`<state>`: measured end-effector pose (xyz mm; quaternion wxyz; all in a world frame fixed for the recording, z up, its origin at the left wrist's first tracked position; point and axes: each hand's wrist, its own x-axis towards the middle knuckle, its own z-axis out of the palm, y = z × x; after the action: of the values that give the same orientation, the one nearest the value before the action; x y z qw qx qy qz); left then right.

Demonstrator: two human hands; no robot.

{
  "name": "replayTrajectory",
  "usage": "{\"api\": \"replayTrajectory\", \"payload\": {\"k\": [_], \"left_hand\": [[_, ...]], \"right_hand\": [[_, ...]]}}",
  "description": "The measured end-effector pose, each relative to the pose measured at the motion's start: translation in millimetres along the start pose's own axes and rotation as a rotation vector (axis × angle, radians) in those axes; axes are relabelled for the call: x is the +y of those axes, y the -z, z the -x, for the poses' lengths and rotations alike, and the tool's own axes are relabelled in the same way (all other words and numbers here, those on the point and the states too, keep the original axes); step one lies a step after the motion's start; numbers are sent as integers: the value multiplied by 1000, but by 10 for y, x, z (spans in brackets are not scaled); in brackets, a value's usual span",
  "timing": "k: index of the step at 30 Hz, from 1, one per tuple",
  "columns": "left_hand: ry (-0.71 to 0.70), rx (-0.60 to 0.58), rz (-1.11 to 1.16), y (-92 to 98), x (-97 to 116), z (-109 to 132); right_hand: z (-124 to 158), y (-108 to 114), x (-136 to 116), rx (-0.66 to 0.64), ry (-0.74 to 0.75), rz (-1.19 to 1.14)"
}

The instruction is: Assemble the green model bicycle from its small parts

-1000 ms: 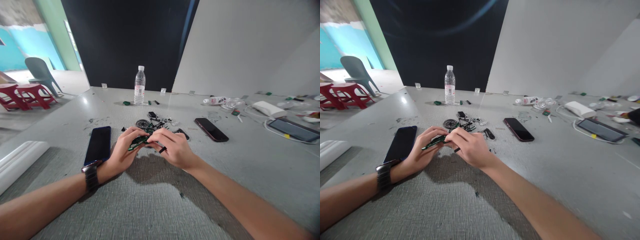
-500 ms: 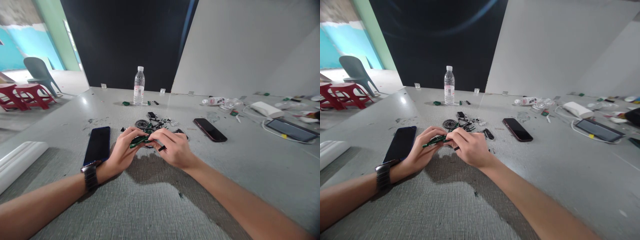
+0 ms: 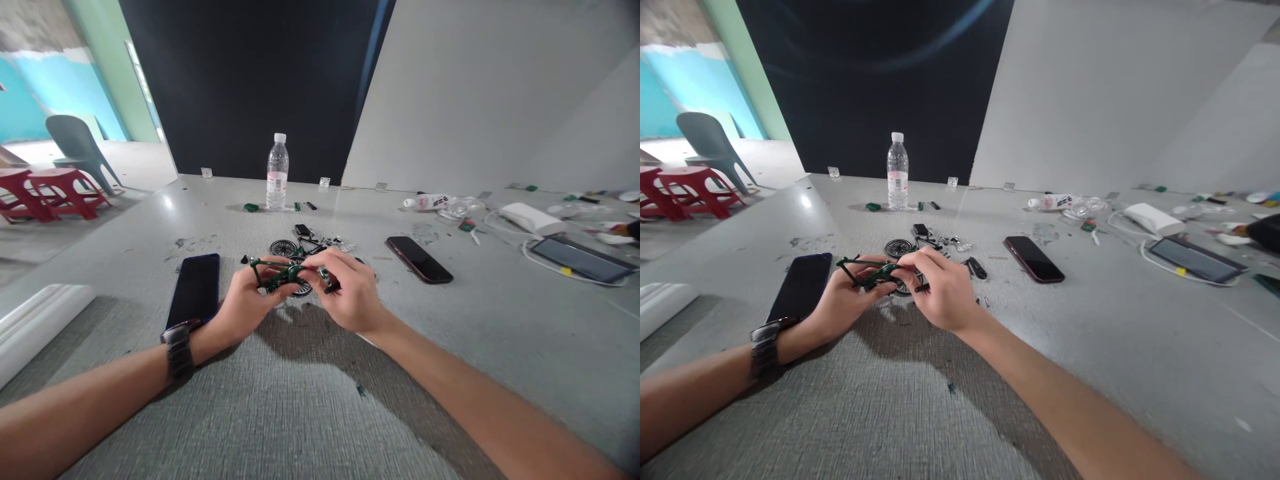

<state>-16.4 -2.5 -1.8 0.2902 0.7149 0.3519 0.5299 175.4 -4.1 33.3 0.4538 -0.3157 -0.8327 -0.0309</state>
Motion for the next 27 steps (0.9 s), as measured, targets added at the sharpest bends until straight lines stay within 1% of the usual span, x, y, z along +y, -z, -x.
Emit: {"api": "replayTrajectory", "payload": {"k": [2,5,6,10,12,16,20,27], "left_hand": [[61,-6,-19,0,14,-11],[99,5,-95,9,24,-37],[109,12,-106,12,18,-45],[150,20,-90,9,-29,-60],[171,15,-61,5,-39,-60],[201,-15,-28,4,7,-63],[332,-46,-31,2,70,-65],[390,-61,22,-24,72,-58]], "right_hand": [[-52,39,6,-55,-64,-21],[-150,146,109,-244,-239,1],[-178,185,168,-282,-296,24],[-207,289,457,-352,-443,150],[-171,291,588,-388,-469,194],[-67,230,760,-403,-490,220],[-5,188,810,-432,-463,186],[11,228,841,-457,-468,234]]}}
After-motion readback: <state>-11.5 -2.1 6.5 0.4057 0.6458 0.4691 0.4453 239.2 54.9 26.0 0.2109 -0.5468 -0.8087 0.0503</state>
